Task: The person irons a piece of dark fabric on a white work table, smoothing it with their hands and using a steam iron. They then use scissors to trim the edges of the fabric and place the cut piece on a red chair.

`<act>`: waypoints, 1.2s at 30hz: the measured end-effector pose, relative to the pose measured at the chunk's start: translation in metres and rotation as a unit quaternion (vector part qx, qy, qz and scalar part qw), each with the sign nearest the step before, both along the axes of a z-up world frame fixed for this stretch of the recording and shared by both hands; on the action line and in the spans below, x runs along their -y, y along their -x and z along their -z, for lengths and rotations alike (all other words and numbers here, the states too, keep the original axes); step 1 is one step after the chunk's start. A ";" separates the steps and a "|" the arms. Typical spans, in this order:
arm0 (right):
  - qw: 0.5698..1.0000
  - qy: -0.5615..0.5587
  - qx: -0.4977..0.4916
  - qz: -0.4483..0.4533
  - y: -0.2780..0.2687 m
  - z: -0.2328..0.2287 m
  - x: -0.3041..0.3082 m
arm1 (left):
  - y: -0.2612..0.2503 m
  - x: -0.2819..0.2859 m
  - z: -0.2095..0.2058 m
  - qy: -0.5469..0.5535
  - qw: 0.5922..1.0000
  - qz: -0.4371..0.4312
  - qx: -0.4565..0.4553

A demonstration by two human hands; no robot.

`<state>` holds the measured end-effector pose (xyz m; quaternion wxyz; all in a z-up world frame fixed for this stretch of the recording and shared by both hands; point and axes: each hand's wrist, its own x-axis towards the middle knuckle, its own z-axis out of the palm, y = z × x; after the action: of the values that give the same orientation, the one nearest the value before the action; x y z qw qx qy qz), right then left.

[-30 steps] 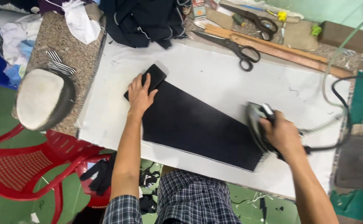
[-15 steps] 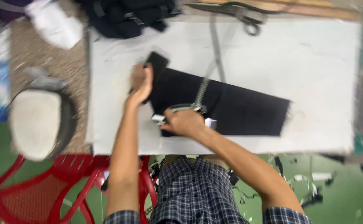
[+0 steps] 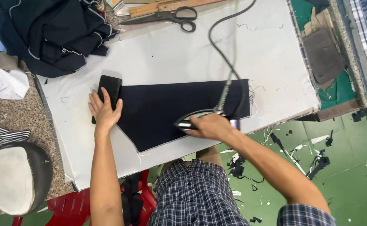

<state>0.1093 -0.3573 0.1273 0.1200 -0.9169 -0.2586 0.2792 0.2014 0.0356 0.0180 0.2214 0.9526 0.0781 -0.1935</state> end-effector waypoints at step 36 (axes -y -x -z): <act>0.984 -0.002 -0.035 -0.175 -0.114 -0.001 0.106 | 0.131 0.222 0.024 -0.172 0.894 -0.157 0.383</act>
<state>0.2230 -0.4629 0.1282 0.0800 -0.8469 -0.4115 0.3272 0.0703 -0.1865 -0.0059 0.0940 0.9516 0.1678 0.2398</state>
